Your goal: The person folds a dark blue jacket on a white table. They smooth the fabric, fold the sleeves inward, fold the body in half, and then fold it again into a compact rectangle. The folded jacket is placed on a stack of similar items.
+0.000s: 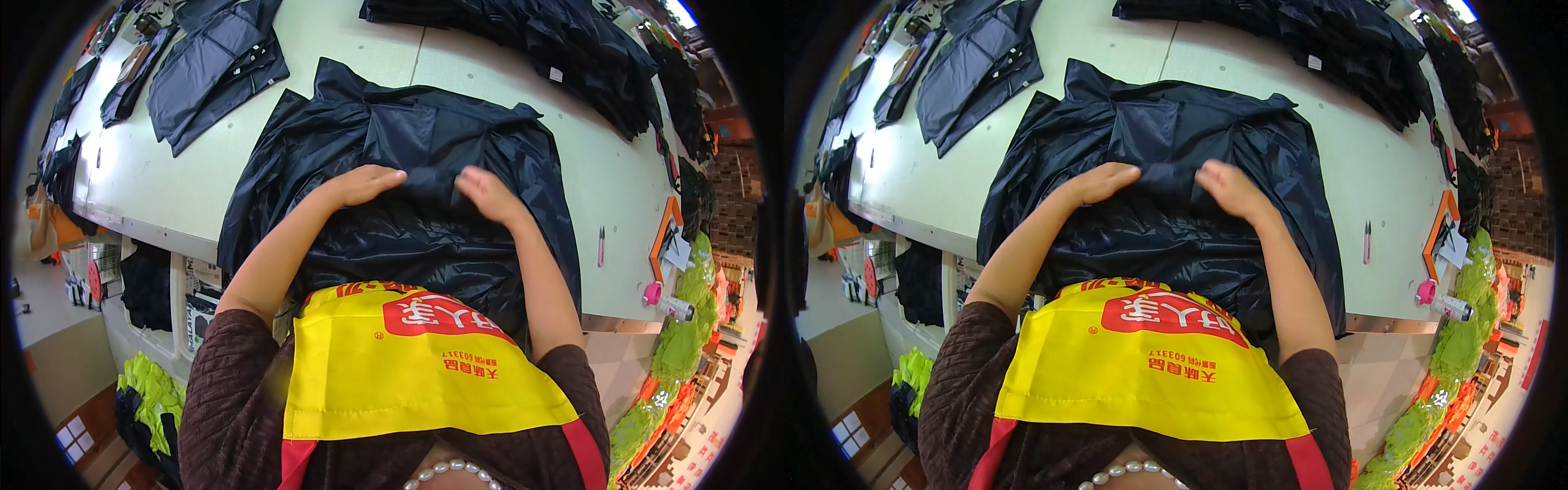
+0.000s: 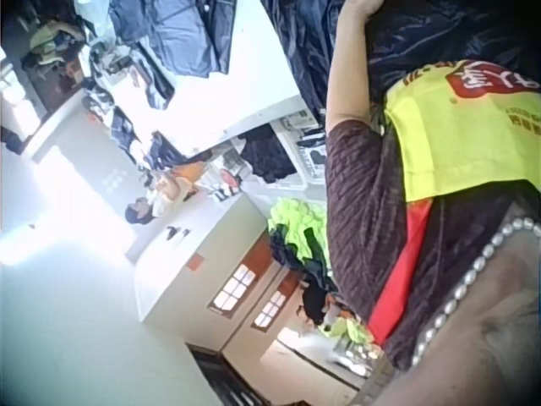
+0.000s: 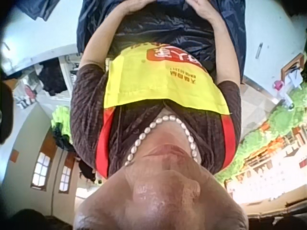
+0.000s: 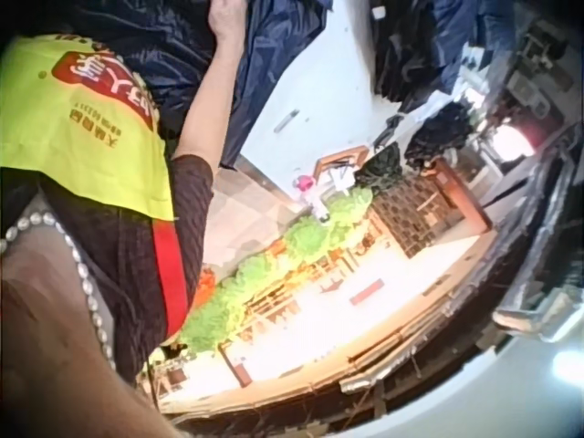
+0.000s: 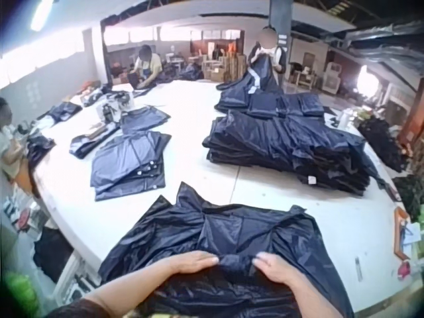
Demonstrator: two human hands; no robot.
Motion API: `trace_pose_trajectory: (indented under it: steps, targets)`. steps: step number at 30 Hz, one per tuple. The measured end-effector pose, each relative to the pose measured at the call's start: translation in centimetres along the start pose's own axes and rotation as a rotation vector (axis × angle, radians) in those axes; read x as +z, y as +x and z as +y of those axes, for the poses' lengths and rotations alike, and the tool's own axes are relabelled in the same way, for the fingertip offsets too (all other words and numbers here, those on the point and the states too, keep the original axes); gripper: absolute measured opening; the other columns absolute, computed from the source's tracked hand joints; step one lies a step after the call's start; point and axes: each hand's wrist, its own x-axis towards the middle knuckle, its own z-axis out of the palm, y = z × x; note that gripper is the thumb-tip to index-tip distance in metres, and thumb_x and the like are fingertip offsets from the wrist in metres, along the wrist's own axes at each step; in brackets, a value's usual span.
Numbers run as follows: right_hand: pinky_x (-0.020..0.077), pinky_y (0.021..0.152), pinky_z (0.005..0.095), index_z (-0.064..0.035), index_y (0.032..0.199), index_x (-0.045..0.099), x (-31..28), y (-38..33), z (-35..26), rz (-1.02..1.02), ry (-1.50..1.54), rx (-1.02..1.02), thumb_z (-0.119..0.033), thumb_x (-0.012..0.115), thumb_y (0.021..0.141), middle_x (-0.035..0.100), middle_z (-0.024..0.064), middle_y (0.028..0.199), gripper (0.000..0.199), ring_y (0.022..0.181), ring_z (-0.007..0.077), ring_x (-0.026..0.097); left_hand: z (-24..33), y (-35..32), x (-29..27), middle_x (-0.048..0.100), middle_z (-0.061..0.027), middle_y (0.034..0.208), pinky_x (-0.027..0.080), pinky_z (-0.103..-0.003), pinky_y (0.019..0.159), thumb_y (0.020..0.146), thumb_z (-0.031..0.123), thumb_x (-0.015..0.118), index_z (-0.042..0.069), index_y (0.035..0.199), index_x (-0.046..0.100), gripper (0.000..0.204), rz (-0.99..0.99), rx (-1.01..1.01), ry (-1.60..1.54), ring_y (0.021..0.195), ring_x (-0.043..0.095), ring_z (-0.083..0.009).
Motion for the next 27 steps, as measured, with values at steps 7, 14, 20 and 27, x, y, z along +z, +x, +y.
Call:
trace_pose_trajectory:
  steps: [7,14,20,27]
  targets:
    - [0.0471,0.077,0.0392,-0.003,0.096,0.058,1.7,3.7,-0.6,0.586,-0.491,0.039,-0.029,0.06,0.086,0.062,0.0183,0.093,0.028,0.087,0.0363,0.059,-2.2,2.0,1.3,0.06,-0.0048,0.076,0.044,-0.024,0.067,0.087,0.023,0.062,0.001,0.099,0.057,0.026,0.508,-0.11,-0.077,0.07,0.057,-0.0153]
    - [0.0251,0.108,0.0447,-0.0053,0.133,0.044,6.2,1.4,-0.2,0.116,-0.829,-0.412,-0.046,0.062,0.08,0.039,0.012,0.142,0.068,0.134,0.0273,0.031,-0.3,1.6,3.2,0.062,-0.0151,0.087,0.049,-0.041,0.072,0.079,0.018,0.063,0.013,0.101,0.059,0.023,0.585,-0.067,0.552,0.084,0.062,-0.0331]
    - [0.0263,0.108,0.0441,-0.0047,0.133,0.044,6.5,2.1,1.5,0.14,-0.717,-0.419,-0.036,0.059,0.085,0.042,0.0125,0.139,0.059,0.132,0.0263,0.035,0.2,0.4,4.0,0.063,-0.0066,0.098,0.044,-0.033,0.077,0.076,0.027,0.068,0.01,0.093,0.063,0.024,0.506,0.556,0.853,0.083,0.06,-0.0231]
    - [0.0452,0.081,0.0348,-0.0094,0.102,0.063,4.6,0.8,0.2,0.385,-0.572,-0.593,-0.013,0.067,0.076,0.061,0.0067,0.097,0.026,0.092,0.0235,0.057,-1.6,2.5,2.2,0.065,-0.0143,0.084,0.048,-0.039,0.072,0.087,0.025,0.057,0.006,0.091,0.066,0.022,0.365,0.292,0.509,0.08,0.062,-0.0308]
